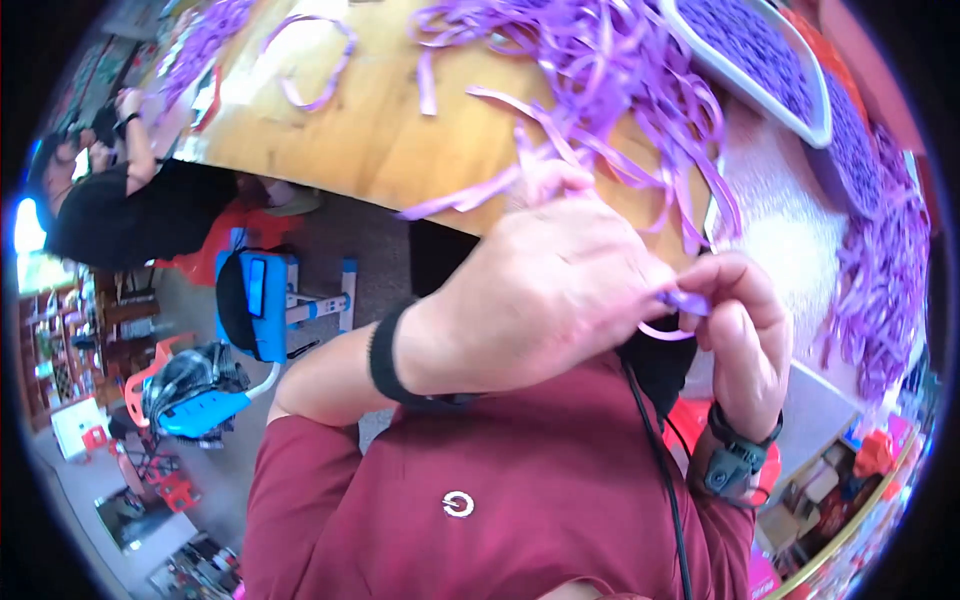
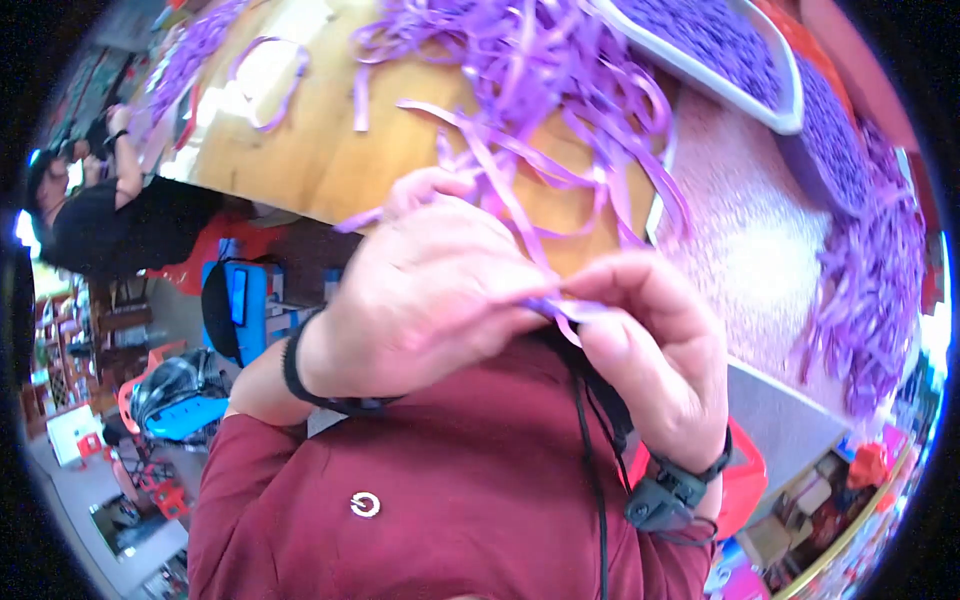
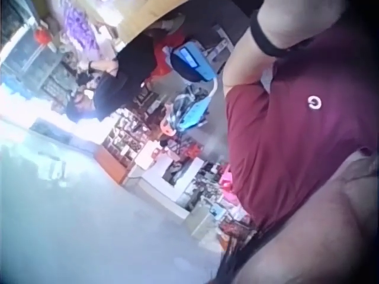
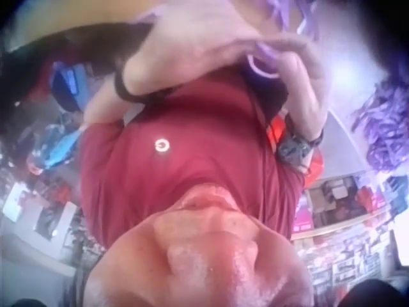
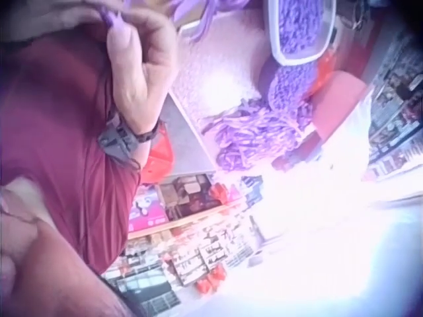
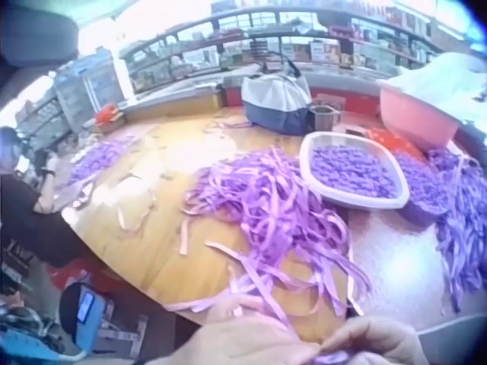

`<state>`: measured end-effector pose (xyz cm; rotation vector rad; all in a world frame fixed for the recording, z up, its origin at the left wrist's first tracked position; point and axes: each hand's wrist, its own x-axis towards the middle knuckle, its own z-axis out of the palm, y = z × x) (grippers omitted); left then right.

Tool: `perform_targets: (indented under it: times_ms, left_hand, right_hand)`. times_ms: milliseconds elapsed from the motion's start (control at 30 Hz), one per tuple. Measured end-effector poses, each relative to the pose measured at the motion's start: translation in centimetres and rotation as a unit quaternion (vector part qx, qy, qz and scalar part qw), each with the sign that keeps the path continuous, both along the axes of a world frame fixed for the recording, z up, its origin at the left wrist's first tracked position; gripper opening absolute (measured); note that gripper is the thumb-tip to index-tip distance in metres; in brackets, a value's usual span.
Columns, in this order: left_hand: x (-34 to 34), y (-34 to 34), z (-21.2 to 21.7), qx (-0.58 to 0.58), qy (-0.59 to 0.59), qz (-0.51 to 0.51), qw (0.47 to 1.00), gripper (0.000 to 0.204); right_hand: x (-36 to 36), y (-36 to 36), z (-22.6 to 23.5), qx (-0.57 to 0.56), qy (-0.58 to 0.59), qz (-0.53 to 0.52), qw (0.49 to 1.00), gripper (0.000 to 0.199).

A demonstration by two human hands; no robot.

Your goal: Braiding and twisting purple plastic ribbons at a production table.

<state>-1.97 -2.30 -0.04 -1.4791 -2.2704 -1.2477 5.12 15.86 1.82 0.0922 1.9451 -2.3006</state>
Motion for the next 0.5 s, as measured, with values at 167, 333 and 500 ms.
perform_targets:
  times_ms: [167, 333, 500]
  left_hand:
    - [1.9, 0.4, 0.6, -0.015, 0.16, 0.102, 0.982, 0.017]
    - [1.4, -1.4, 0.8, 0.029, 0.045, 0.085, 0.995, 0.015]
    - [-1.1, -8.7, 1.9, 0.069, -0.137, 0.2, 0.968, 0.008]
  right_hand:
    - [-0.2, 0.3, -0.5, 0.051, -0.05, 0.067, 0.995, 0.018]
    - [-0.2, 1.7, -0.6, 0.114, -0.02, 0.049, 0.992, 0.024]
    - [0.0, 11.9, -1.9, 0.095, 0.082, -0.19, 0.974, 0.018]
